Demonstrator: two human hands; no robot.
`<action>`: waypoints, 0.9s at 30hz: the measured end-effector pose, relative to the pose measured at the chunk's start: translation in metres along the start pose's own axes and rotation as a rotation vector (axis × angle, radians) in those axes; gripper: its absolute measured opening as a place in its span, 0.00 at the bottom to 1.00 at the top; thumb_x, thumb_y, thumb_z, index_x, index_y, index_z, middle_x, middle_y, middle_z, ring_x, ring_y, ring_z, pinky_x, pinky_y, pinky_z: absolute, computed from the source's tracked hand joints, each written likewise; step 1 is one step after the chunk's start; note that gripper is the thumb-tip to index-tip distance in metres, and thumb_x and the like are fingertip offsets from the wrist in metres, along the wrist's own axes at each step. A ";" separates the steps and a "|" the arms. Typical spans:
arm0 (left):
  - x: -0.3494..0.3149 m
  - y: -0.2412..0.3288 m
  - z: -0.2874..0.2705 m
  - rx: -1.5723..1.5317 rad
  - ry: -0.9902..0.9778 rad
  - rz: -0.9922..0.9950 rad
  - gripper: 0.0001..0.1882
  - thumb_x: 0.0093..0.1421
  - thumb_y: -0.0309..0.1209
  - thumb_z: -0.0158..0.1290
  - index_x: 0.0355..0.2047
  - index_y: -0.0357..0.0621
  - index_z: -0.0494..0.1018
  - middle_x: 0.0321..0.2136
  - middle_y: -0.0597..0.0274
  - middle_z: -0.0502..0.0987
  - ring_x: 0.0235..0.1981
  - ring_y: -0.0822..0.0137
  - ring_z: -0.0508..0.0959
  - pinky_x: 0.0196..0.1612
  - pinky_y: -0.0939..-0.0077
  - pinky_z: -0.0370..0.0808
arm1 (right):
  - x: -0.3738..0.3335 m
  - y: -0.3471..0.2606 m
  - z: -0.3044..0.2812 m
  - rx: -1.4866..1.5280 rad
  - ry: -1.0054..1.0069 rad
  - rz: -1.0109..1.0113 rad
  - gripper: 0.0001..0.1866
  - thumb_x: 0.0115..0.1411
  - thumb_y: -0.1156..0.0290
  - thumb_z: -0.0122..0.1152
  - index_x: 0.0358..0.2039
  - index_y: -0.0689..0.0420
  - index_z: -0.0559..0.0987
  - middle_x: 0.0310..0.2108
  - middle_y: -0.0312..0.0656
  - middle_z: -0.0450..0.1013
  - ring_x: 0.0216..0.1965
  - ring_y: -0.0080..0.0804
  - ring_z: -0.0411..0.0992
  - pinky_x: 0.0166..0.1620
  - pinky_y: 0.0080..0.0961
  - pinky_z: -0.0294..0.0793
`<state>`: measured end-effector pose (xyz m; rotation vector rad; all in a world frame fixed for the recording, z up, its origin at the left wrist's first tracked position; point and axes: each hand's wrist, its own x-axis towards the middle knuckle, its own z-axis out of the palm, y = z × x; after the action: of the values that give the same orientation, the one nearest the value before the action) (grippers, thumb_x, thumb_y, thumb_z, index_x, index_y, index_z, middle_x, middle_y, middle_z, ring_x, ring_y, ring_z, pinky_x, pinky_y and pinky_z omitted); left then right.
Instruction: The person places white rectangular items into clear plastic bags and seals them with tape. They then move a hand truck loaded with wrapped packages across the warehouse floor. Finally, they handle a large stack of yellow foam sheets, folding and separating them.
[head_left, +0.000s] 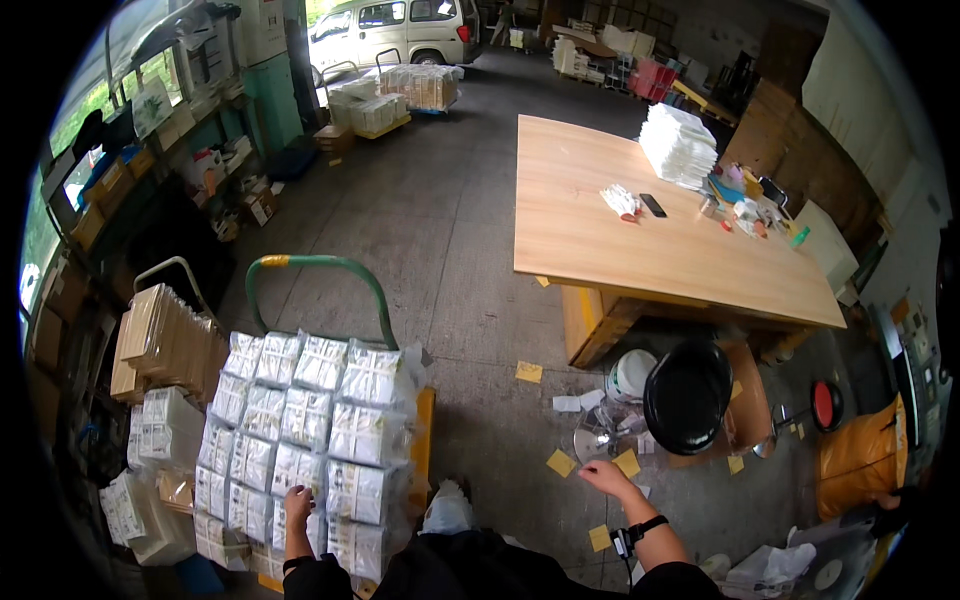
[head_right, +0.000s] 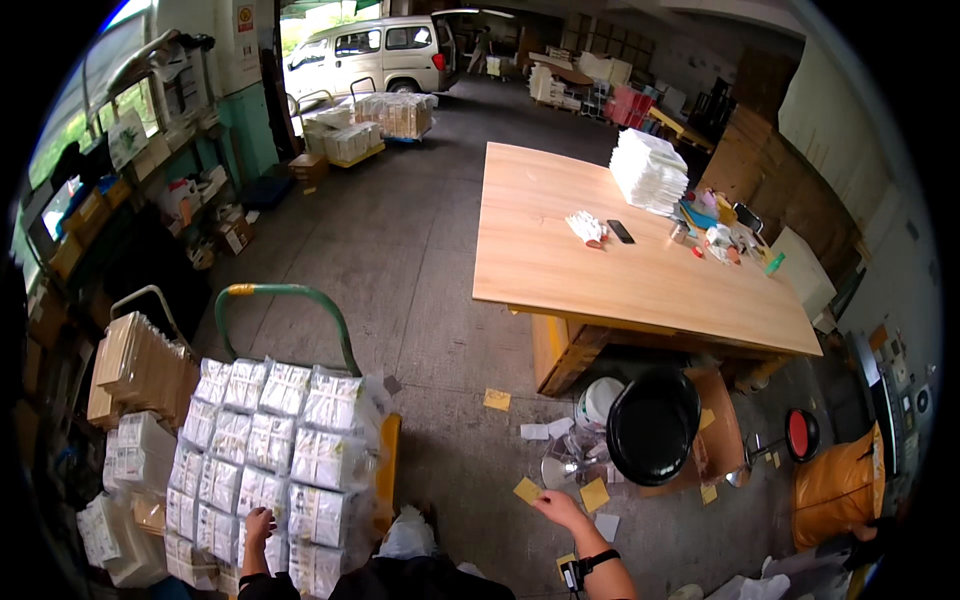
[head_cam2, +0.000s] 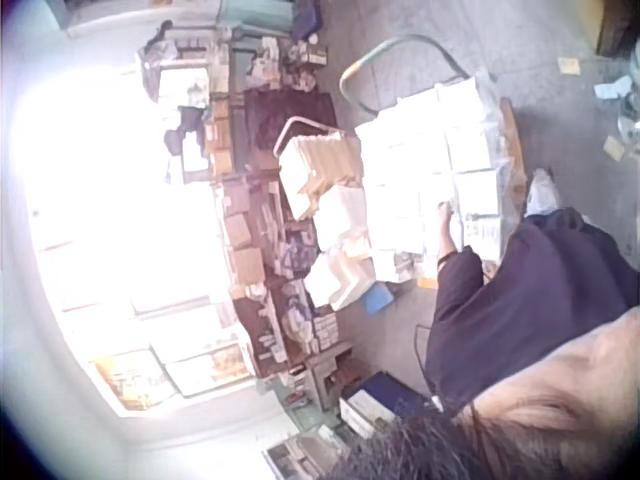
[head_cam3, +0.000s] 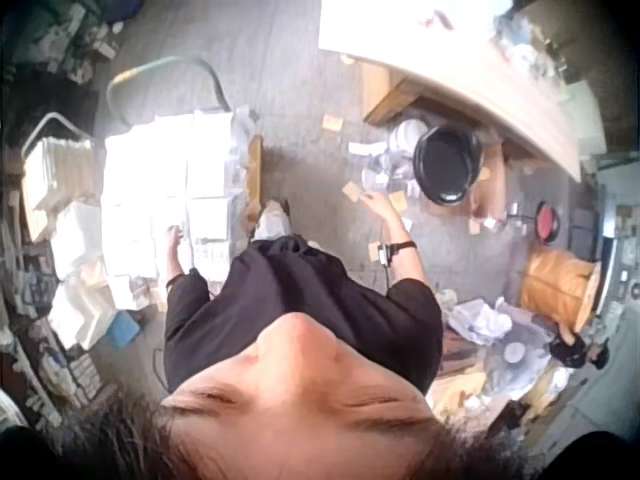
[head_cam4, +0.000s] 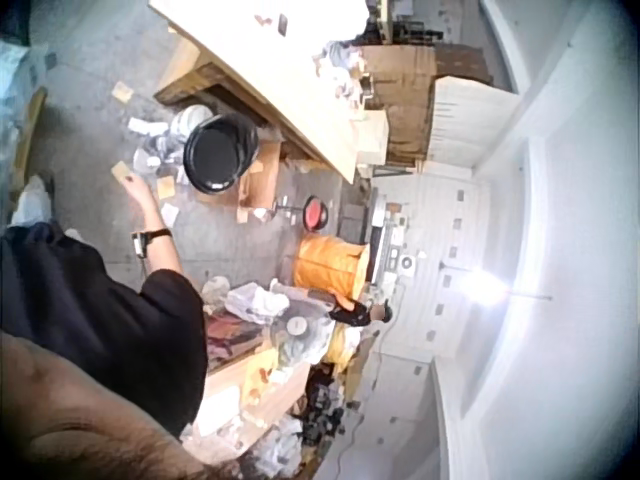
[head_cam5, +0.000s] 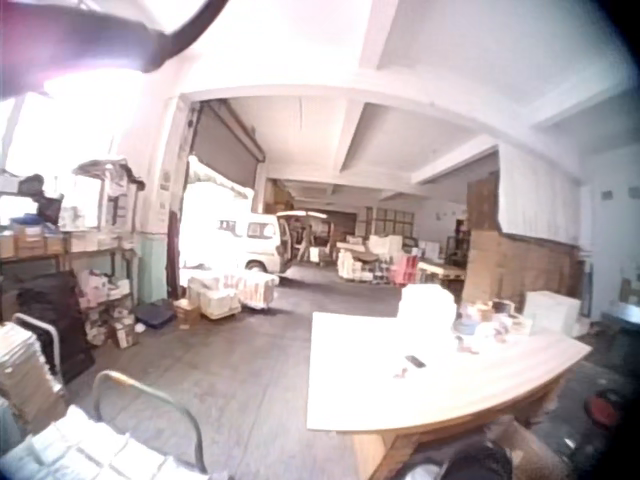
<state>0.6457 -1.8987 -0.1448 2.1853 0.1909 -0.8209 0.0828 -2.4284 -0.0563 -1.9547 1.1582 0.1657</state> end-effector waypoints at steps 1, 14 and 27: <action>0.011 0.015 0.002 -0.060 0.042 0.003 0.29 0.58 0.36 0.54 0.59 0.36 0.66 0.32 0.55 0.80 0.24 0.64 0.80 0.22 0.72 0.71 | 0.026 -0.011 -0.005 -0.011 0.015 -0.060 0.19 0.60 0.55 0.63 0.41 0.58 0.83 0.34 0.47 0.80 0.36 0.37 0.79 0.41 0.32 0.76; 0.261 0.449 0.047 -1.014 -0.028 0.074 0.53 0.57 0.61 0.55 0.72 0.48 0.43 0.69 0.46 0.51 0.70 0.50 0.54 0.67 0.54 0.57 | 0.395 -0.184 -0.213 -0.073 0.387 -0.290 0.15 0.58 0.60 0.61 0.34 0.59 0.83 0.35 0.52 0.78 0.38 0.49 0.78 0.43 0.39 0.76; 0.417 0.529 0.081 -0.770 0.253 -0.025 0.25 0.59 0.47 0.57 0.52 0.46 0.74 0.49 0.56 0.78 0.50 0.57 0.75 0.54 0.58 0.70 | 0.731 -0.177 -0.346 -0.068 0.816 0.199 0.44 0.52 0.57 0.71 0.64 0.59 0.60 0.60 0.64 0.57 0.59 0.57 0.63 0.59 0.43 0.67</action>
<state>1.1322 -2.3700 -0.1119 1.5407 0.5607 -0.3785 0.5345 -3.1208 -0.0878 -2.0108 1.8786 -0.5483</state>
